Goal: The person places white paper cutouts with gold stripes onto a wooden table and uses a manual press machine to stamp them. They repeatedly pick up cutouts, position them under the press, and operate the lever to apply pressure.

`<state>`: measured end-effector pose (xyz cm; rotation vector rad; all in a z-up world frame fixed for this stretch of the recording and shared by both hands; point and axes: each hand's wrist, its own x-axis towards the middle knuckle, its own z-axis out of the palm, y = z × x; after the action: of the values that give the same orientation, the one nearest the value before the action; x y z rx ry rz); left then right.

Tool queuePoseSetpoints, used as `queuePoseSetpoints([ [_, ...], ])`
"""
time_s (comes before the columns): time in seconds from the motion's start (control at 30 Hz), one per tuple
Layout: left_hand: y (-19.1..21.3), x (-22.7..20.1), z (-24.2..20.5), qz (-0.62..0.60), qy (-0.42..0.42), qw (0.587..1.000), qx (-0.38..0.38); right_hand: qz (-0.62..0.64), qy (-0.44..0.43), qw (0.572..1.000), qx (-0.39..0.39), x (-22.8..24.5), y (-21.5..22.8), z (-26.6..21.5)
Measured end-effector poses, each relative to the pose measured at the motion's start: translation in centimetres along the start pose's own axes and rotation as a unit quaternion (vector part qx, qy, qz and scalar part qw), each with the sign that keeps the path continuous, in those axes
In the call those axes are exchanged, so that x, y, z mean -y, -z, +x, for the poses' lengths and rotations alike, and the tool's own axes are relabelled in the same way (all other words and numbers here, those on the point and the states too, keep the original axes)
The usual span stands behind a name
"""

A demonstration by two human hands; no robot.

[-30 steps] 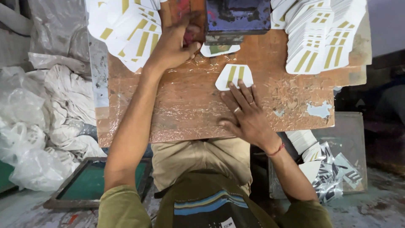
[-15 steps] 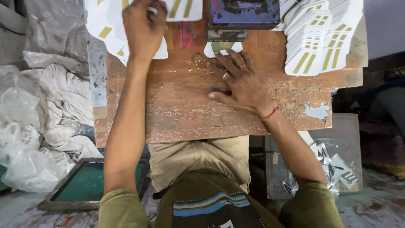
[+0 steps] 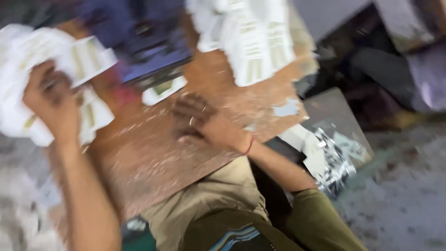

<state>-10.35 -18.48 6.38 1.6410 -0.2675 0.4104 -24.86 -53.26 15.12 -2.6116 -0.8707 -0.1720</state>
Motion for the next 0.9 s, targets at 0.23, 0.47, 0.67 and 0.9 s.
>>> queuePoseSetpoints([
  [0.23,2.9,5.8,-2.4,0.161,0.222,0.962,-0.013,0.176,-0.110,0.960,-0.187,-1.7,1.8,-7.1],
  [0.47,-1.6,4.8,-0.5,0.155,0.177,0.972,0.019,0.289,-0.308,0.878,-0.223,-3.6,0.7,-9.0],
  [0.67,-0.5,2.0,-0.6,0.176,0.142,0.974,0.008,0.383,-0.266,0.856,-0.224,-2.5,1.3,-8.7],
  [0.9,0.4,-1.7,-0.6,0.193,0.155,0.967,-0.057,0.293,-0.264,0.891,-0.226,-3.1,0.1,-8.7],
])
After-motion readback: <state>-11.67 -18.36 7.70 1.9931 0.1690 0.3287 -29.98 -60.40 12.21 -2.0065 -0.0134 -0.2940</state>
